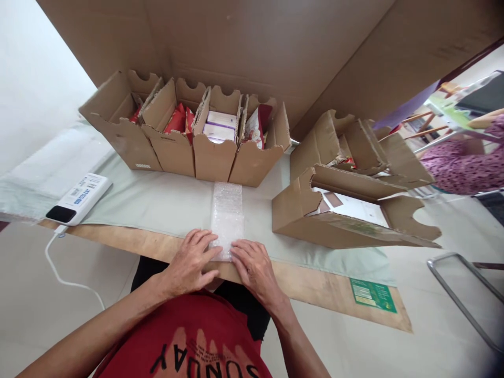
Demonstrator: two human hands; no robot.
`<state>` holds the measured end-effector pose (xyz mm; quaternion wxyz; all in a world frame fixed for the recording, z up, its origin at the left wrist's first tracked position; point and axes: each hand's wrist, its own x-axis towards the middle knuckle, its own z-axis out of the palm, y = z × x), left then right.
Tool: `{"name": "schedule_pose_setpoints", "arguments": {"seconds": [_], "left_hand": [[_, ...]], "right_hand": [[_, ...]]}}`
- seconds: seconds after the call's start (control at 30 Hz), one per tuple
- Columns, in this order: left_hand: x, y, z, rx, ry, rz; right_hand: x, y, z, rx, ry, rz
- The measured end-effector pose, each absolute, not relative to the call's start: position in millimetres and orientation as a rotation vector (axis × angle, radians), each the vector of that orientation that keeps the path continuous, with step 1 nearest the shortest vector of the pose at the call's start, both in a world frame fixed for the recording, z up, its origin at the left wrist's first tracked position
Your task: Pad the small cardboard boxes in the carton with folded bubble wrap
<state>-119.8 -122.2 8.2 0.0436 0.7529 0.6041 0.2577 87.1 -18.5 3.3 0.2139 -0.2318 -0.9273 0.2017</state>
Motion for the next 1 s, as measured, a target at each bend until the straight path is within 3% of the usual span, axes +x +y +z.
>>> {"name": "schedule_pose_setpoints", "arguments": {"seconds": [0.13,0.27,0.4,0.6,0.83,1.0], "left_hand": [[-126,-119,2,2.359,1.835,0.774],[-128,-115,0,2.323,1.812,0.985],[-130,-115,5,1.995,1.814,1.157],[-132,-108,0,1.643,2.063,1.130],[-129,-87,-15,1.882,2.226,0.948],[-131,-86,-10,1.905,2.209,0.977]], "right_hand": [[88,-17,8,-0.601,-2.672,0.535],[84,-18,7,-0.593,-2.615,0.437],[77,-16,8,-0.667,-2.465,0.581],[58,1,-2,-0.890,-2.329,0.757],[61,-8,2,-0.871,-2.374,0.250],[70,-15,2,-0.725,-2.543,0.253]]}}
